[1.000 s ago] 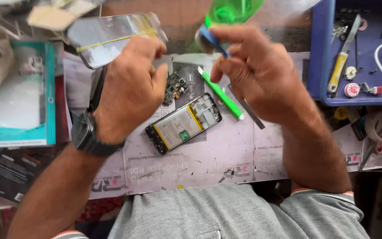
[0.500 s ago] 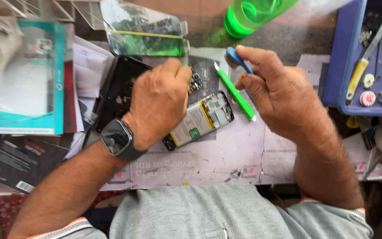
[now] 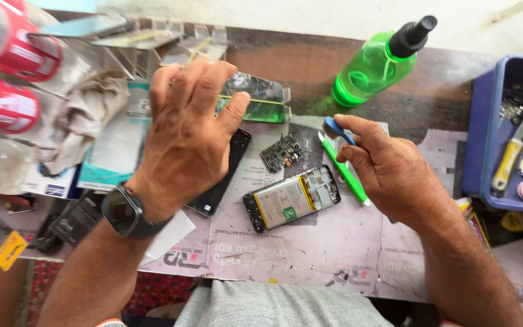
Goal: The person manipulates the internal circuit board of a mobile phone by hand, applying a cleaning solution from a green spray bottle to a brush and scrubbing the board components.
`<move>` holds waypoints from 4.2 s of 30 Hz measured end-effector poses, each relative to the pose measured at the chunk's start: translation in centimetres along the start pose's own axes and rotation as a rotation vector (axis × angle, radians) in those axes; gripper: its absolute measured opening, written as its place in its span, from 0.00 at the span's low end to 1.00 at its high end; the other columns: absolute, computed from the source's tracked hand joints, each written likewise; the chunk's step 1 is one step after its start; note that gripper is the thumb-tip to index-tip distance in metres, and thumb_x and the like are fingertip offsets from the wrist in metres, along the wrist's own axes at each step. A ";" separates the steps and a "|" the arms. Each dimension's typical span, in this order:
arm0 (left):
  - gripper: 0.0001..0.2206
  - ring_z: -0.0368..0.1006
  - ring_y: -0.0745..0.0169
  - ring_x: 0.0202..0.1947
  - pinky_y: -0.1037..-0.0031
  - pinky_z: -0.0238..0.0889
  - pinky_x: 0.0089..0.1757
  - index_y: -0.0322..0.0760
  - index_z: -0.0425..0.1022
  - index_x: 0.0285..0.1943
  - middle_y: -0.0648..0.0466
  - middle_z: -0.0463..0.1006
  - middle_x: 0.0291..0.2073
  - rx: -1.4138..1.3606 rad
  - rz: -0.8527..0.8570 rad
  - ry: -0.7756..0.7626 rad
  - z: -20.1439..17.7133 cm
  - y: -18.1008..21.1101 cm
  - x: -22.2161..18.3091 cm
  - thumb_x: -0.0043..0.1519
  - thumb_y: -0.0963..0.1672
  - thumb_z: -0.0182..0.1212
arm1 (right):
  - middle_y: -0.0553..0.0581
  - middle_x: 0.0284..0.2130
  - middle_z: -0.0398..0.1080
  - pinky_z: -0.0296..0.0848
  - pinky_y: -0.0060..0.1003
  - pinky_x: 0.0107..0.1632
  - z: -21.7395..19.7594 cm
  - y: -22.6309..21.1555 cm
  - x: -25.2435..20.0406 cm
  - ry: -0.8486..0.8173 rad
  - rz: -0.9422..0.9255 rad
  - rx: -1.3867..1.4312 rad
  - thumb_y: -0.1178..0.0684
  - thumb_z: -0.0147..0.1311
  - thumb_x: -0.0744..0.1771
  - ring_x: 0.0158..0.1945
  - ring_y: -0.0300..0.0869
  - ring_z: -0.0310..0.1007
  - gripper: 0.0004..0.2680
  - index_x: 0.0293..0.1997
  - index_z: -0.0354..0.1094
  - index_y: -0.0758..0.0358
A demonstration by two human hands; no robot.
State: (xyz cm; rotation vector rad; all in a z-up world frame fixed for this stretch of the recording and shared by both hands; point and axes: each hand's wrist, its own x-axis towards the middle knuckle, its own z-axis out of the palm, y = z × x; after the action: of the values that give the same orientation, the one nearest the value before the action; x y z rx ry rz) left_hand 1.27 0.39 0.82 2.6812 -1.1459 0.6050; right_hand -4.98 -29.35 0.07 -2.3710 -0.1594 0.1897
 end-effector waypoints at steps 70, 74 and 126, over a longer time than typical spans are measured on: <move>0.12 0.75 0.42 0.38 0.53 0.65 0.41 0.32 0.72 0.39 0.43 0.77 0.34 -0.523 -0.352 -0.392 8.7 6.2 0.8 0.52 0.42 0.71 | 0.60 0.37 0.77 0.75 0.41 0.38 0.9 1.6 0.5 -0.044 -0.107 -0.015 0.58 0.56 0.71 0.35 0.46 0.79 0.16 0.68 0.63 0.57; 0.09 0.77 0.40 0.34 0.52 0.68 0.37 0.32 0.70 0.39 0.43 0.78 0.30 -0.676 -0.436 -0.402 8.2 6.1 0.8 0.58 0.41 0.66 | 0.62 0.48 0.78 0.79 0.39 0.48 1.0 1.7 0.3 -0.006 -0.225 0.050 0.61 0.57 0.72 0.45 0.45 0.82 0.16 0.69 0.65 0.55; 0.09 0.82 0.65 0.37 0.75 0.80 0.38 0.26 0.67 0.55 0.47 0.80 0.42 -1.938 -0.950 -0.167 12.2 5.7 0.0 0.68 0.38 0.46 | 0.57 0.42 0.76 0.73 0.41 0.38 4.0 3.1 2.7 0.168 -0.566 -0.211 0.66 0.59 0.68 0.39 0.47 0.74 0.16 0.63 0.69 0.57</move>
State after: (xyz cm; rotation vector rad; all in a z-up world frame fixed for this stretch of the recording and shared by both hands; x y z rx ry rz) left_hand 0.83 -7.18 -10.27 1.1133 0.0048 -0.6455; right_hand -2.90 -28.45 -5.16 -2.4279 -0.7860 -0.3092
